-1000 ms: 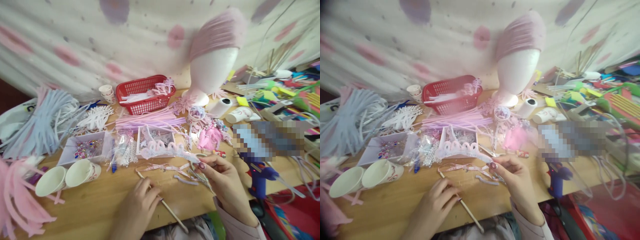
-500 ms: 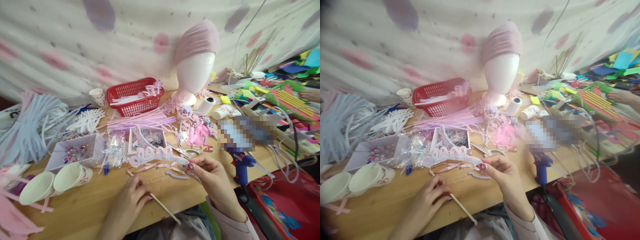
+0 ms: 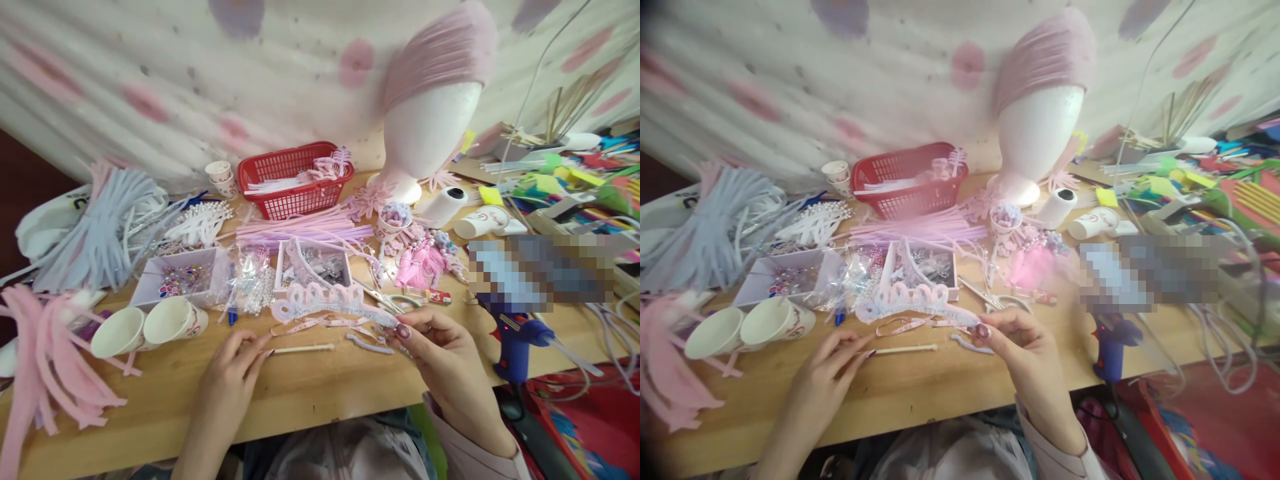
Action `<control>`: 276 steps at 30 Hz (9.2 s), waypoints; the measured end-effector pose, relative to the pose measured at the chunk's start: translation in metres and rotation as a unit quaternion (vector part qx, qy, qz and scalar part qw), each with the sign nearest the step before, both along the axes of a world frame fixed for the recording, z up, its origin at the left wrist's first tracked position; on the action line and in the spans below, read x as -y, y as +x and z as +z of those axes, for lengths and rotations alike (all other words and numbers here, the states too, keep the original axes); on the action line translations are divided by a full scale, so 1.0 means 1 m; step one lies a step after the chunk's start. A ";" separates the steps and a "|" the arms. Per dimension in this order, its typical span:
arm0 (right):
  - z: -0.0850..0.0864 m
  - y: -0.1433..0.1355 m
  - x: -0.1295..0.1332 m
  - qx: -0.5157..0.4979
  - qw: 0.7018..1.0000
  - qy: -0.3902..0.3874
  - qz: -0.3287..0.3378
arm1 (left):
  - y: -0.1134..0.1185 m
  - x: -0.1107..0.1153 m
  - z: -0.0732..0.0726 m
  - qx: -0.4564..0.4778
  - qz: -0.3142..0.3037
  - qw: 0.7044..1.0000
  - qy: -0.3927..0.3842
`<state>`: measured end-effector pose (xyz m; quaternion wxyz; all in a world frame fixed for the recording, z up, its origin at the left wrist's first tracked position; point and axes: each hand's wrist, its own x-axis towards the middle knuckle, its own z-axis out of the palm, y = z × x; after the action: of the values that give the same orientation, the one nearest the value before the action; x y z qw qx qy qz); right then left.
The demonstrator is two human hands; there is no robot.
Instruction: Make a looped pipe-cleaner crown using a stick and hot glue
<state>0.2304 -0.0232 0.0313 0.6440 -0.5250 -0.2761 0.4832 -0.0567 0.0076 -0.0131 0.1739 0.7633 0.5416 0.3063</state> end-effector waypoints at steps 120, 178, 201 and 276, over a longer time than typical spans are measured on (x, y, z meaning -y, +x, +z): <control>-0.022 0.051 0.016 0.668 0.740 -0.078 0.013 | 0.056 0.004 0.004 0.551 0.151 0.764 -0.300; -0.024 0.098 -0.046 0.795 0.594 -0.014 0.119 | 0.066 0.019 0.010 0.438 0.094 0.834 -0.323; -0.052 0.056 -0.001 0.769 0.626 -0.062 0.110 | 0.069 0.017 0.001 0.512 0.125 0.792 -0.307; -0.040 -0.013 0.004 0.513 0.837 0.179 0.067 | 0.114 0.001 0.056 0.739 0.081 0.549 -0.382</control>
<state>0.2175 -0.0270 -0.0091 0.4591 -0.5534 -0.6830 0.1289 0.0573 0.0065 0.0427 0.7626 0.0824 0.3476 0.5393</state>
